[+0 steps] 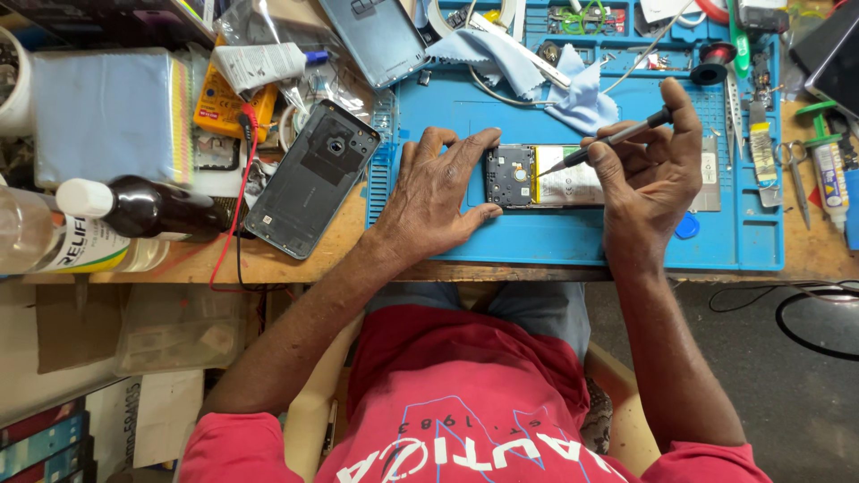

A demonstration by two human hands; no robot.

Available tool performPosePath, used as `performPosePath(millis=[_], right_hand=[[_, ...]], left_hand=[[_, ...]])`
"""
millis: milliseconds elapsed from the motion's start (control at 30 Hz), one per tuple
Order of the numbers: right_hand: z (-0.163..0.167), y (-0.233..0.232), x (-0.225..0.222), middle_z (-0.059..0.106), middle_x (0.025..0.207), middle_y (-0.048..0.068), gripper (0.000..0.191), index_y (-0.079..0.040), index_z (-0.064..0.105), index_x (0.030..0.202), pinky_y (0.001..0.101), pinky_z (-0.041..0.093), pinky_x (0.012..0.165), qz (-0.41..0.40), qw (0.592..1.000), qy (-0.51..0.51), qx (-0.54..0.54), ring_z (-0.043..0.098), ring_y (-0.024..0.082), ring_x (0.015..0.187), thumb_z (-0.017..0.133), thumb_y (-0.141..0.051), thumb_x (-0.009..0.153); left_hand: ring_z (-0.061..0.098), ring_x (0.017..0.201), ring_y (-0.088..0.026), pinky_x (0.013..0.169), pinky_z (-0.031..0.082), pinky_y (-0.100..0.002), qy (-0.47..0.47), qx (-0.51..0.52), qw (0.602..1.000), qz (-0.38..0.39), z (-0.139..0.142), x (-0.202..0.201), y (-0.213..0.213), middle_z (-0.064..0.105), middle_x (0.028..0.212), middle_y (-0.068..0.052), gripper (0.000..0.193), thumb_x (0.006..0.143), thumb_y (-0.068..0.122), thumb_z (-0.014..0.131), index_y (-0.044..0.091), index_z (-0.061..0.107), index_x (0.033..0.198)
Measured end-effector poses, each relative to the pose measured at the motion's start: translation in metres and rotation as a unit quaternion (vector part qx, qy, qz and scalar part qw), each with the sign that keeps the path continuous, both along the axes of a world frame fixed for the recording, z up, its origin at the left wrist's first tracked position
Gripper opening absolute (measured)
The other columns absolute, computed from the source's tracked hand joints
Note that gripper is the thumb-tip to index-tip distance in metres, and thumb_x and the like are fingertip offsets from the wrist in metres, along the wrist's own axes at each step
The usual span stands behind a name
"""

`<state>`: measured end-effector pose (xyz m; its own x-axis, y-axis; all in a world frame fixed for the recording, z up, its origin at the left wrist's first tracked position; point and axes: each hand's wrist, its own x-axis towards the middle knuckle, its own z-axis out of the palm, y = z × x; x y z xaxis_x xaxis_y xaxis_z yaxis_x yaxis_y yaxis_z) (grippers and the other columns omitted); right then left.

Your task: The person cleans the back of a smartphone with a cloth and tweezers, then uses a screwdriver to remove screws from a disassembled phone on a cluttered workbench. The person handles multiple phone parts and tools throughout the process.

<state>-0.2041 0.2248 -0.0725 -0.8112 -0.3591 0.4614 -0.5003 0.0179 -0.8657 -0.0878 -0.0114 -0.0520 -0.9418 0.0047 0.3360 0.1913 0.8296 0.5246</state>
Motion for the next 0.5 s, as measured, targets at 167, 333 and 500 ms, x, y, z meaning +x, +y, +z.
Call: performPosePath(millis=[167,333,500], right_hand=[[-0.003,0.001,-0.004,0.073,0.119,0.012,0.068,-0.013,0.032,0.163,0.0281,0.065,0.096,0.005,1.000,0.025,-0.001,0.076,0.017,0.111,0.074,0.003,0.113],[-0.002,-0.004,-0.001,0.072,0.121,0.013,0.066,-0.016,0.033,0.163,0.0285,0.066,0.096,0.026,0.996,0.076,0.024,0.076,0.019,0.114,0.073,0.003,0.115],[0.016,-0.015,0.007,0.071,0.120,0.014,0.063,-0.011,0.041,0.156,0.0311,0.067,0.096,0.009,0.975,0.200,0.097,0.075,0.021,0.111,0.082,-0.003,0.109]], left_hand=[[0.049,0.118,-0.028,0.095,0.037,-0.045,-0.019,-0.004,1.000,0.001,-0.005,-0.003,0.001,0.066,0.131,-0.007,0.092,0.075,0.039,0.090,0.010,0.044,0.149],[0.049,0.118,-0.028,0.097,0.037,-0.045,-0.010,0.005,1.000,0.002,-0.007,-0.002,0.000,0.066,0.133,-0.006,0.092,0.075,0.039,0.090,0.011,0.044,0.149],[0.049,0.118,-0.028,0.098,0.037,-0.045,-0.004,0.014,1.000,0.000,-0.003,0.000,-0.001,0.065,0.135,-0.004,0.091,0.075,0.037,0.090,0.011,0.044,0.149]])
